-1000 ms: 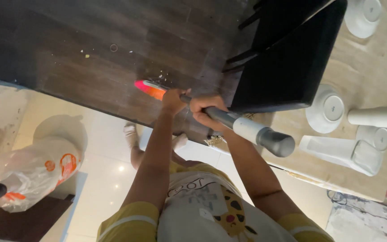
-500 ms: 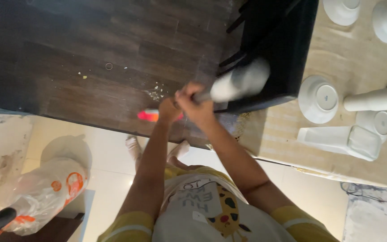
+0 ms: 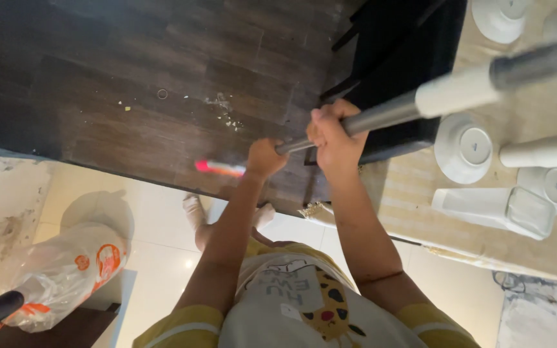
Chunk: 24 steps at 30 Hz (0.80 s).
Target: Cleaning a floor by squeegeeing water and debris.
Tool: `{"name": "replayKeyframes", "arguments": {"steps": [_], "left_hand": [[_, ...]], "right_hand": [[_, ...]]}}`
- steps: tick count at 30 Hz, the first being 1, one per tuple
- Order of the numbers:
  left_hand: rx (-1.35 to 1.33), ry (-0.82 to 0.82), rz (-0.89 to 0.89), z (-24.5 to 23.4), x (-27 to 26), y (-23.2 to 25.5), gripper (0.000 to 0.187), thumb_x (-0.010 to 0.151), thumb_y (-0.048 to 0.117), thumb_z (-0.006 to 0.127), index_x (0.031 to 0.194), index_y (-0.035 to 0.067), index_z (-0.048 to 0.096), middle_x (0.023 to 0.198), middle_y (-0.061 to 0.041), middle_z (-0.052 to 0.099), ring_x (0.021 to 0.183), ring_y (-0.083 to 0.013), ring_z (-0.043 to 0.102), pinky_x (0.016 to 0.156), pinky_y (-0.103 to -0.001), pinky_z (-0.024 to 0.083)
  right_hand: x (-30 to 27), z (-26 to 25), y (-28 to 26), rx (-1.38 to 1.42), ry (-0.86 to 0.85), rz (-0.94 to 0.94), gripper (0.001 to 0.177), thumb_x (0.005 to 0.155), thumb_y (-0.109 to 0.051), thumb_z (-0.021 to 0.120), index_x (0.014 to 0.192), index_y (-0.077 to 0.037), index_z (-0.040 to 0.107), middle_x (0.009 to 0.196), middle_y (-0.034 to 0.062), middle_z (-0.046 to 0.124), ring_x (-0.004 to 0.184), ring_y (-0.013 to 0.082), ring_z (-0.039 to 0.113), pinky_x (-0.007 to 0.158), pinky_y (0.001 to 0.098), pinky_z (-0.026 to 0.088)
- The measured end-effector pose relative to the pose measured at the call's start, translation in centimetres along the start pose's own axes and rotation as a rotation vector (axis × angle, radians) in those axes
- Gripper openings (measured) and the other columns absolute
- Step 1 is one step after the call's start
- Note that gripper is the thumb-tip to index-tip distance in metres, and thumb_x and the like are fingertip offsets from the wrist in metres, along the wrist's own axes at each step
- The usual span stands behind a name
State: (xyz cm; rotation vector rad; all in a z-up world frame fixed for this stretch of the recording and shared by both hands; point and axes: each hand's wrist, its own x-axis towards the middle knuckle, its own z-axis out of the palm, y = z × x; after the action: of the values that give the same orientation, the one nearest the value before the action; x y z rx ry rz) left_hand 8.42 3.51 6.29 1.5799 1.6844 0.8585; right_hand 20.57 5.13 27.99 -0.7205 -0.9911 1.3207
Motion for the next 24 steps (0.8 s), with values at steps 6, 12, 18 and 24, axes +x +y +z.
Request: {"name": "replayKeyframes", "arguments": {"steps": [6,12,18,24], "left_hand": [[0.075,-0.128,-0.044,0.8,-0.5,-5.1,0.037,0.073,0.027,0.068,0.108,0.026,0.081,0.091,-0.015,0.075,0.089,-0.0385,0.071,0.087,-0.048,0.055],[0.380,-0.090,0.066,1.4,3.7,-9.2,0.028,0.095,0.046,0.064,0.094,0.023,0.080,0.088,-0.011,0.077,0.094,-0.0335,0.071,0.099,-0.052,0.040],[0.275,-0.052,-0.066,-3.5,4.1,-2.1,0.044,0.071,0.051,0.073,0.099,0.018,0.074,0.094,-0.009,0.076,0.099,-0.0350,0.069,0.093,-0.057,0.042],[0.199,-0.128,-0.113,-8.4,2.7,4.7,0.027,0.088,0.046,0.067,0.095,0.021,0.075,0.091,-0.011,0.077,0.090,-0.0341,0.074,0.089,-0.050,0.053]], "right_hand": [[-3.7,-1.7,6.2,-0.185,-0.052,0.042,0.018,0.087,0.006,0.064,0.075,-0.005,0.055,0.082,0.0079,0.064,0.067,0.0130,0.056,0.059,0.0283,0.045],[-5.1,1.5,6.3,-0.288,-0.349,-0.194,0.020,0.088,0.010,0.065,0.079,-0.001,0.051,0.077,0.0084,0.060,0.072,0.0192,0.059,0.068,0.0318,0.050],[-1.8,1.0,4.8,-0.200,-0.424,-0.315,0.016,0.088,0.003,0.069,0.091,0.000,0.053,0.078,0.0125,0.063,0.068,0.0209,0.061,0.061,0.0352,0.052],[1.8,1.8,1.4,0.044,-0.255,-0.050,0.025,0.107,-0.001,0.064,0.083,-0.004,0.061,0.063,0.0062,0.059,0.056,0.0174,0.053,0.057,0.0341,0.042]]}}
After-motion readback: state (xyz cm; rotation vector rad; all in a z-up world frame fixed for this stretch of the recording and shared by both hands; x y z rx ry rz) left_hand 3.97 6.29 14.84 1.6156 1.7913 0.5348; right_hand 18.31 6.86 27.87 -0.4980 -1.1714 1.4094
